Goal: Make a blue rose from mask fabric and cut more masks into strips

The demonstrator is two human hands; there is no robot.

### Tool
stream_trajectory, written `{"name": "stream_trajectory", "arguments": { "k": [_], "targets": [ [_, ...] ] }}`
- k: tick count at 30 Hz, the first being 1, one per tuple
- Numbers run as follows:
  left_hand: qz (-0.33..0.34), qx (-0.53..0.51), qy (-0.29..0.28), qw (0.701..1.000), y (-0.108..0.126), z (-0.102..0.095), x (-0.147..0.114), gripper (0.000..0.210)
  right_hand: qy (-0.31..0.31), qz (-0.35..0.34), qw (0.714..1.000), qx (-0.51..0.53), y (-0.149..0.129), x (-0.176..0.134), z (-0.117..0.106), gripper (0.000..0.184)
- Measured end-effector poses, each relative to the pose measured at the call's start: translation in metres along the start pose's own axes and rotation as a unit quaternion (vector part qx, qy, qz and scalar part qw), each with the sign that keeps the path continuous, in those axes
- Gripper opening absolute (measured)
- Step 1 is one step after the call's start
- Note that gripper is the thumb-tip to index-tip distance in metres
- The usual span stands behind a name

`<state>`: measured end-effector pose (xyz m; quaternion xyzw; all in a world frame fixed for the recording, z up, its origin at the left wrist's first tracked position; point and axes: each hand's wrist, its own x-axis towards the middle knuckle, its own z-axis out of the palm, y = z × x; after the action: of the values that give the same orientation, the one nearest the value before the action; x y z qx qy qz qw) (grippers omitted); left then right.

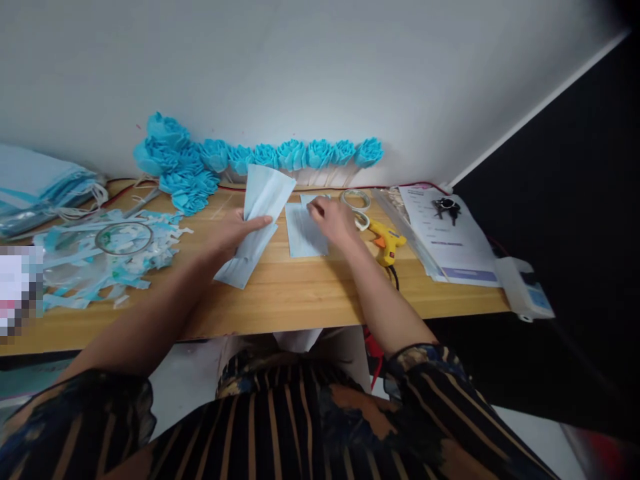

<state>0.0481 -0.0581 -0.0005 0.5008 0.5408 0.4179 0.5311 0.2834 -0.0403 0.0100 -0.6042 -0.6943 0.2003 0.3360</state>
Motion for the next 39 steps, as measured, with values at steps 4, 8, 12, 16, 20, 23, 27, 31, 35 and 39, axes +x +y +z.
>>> {"name": "stream_trajectory", "arguments": {
  "k": [4, 8, 12, 16, 20, 23, 27, 31, 35, 39],
  "targets": [
    [0.016, -0.034, 0.022, 0.999, -0.004, -0.004, 0.006, 0.052, 0.033, 0.056, 0.968, -0.242, 0.015, 0.007, -0.032, 0.026],
    [0.034, -0.049, 0.055, 0.997, -0.002, -0.004, 0.006, 0.053, 0.008, 0.100, 0.954, -0.281, 0.030, 0.008, -0.039, 0.033],
    [0.045, -0.040, 0.056, 0.997, -0.001, -0.005, 0.007, 0.055, -0.036, 0.122, 0.942, -0.309, 0.034, 0.008, -0.033, 0.040],
    [0.035, -0.034, 0.049, 0.998, -0.002, -0.006, 0.009, 0.058, -0.086, 0.127, 0.932, -0.328, 0.034, 0.007, -0.031, 0.044],
    [0.031, -0.052, 0.052, 0.997, -0.001, -0.006, 0.009, 0.060, -0.043, 0.127, 0.952, -0.275, 0.038, 0.010, -0.036, 0.055],
    [0.027, -0.058, 0.042, 0.997, -0.001, -0.007, 0.010, 0.059, 0.015, 0.069, 0.995, -0.072, 0.038, 0.012, -0.039, 0.062],
    [0.034, -0.053, 0.012, 0.998, -0.006, -0.011, 0.012, 0.055, -0.040, -0.020, 0.959, 0.281, 0.029, 0.011, -0.033, 0.068],
    [0.045, -0.053, 0.002, 0.998, -0.010, -0.013, 0.014, 0.056, -0.073, -0.011, 0.929, 0.362, 0.021, 0.007, -0.023, 0.063],
    [0.041, -0.050, -0.009, 0.998, -0.010, -0.014, 0.015, 0.059, -0.103, 0.007, 0.930, 0.353, 0.015, 0.003, -0.022, 0.065],
    [0.044, -0.033, -0.016, 0.998, -0.010, -0.014, 0.016, 0.059, -0.170, -0.035, 0.931, 0.322, 0.004, -0.005, -0.026, 0.063]
  ]
}}
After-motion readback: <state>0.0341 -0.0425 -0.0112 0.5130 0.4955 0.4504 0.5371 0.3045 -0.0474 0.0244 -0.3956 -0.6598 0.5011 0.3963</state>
